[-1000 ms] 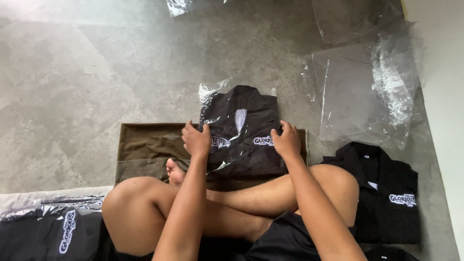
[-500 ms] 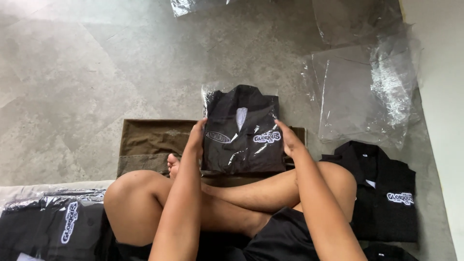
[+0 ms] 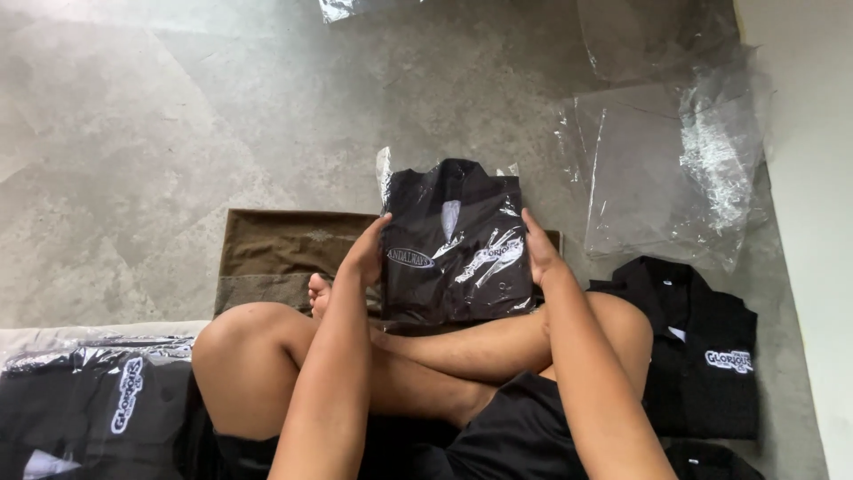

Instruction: Folding a black shirt and carefully inserting it into a clear plastic adhesive bag for packaging.

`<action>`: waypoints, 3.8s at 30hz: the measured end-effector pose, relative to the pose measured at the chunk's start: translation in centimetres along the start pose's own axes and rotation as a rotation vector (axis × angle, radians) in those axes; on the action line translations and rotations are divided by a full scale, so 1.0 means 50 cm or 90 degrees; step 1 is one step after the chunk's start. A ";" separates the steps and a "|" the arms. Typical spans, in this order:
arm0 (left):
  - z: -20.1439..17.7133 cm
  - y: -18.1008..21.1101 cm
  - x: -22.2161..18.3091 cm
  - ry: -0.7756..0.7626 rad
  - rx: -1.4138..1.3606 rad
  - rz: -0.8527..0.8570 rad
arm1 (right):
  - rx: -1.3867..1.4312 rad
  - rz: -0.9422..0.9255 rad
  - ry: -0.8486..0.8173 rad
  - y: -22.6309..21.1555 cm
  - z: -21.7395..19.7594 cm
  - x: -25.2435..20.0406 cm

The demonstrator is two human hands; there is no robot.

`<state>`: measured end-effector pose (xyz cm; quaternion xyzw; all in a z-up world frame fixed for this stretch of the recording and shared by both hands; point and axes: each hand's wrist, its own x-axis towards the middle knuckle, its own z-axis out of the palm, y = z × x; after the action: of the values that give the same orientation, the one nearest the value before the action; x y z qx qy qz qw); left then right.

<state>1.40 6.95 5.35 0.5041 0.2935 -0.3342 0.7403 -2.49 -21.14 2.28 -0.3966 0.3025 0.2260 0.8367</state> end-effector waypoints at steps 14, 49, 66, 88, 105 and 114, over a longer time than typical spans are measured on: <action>0.024 0.069 -0.140 0.121 0.231 0.457 | -0.018 -0.081 -0.061 -0.076 -0.110 0.113; -0.656 -0.373 -0.586 0.796 -0.437 0.336 | -1.290 -0.186 -0.488 0.546 0.937 -0.217; -0.700 -0.409 -0.588 0.640 -0.414 0.245 | -1.435 -0.058 -0.325 0.597 0.946 -0.209; -0.702 -0.345 -0.634 0.659 -0.384 0.131 | -1.373 -0.073 -0.354 0.622 0.960 -0.167; -0.706 -0.349 -0.612 0.654 -0.448 0.152 | -1.266 0.087 -0.472 0.601 0.962 -0.110; -0.699 -0.351 -0.614 0.643 -0.445 0.152 | -1.045 0.171 -0.394 0.601 0.974 -0.167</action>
<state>-34.46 41.31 8.22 0.3572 0.6409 0.1464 0.6635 -11.12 34.21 16.61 -0.7540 -0.1509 0.5652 0.2989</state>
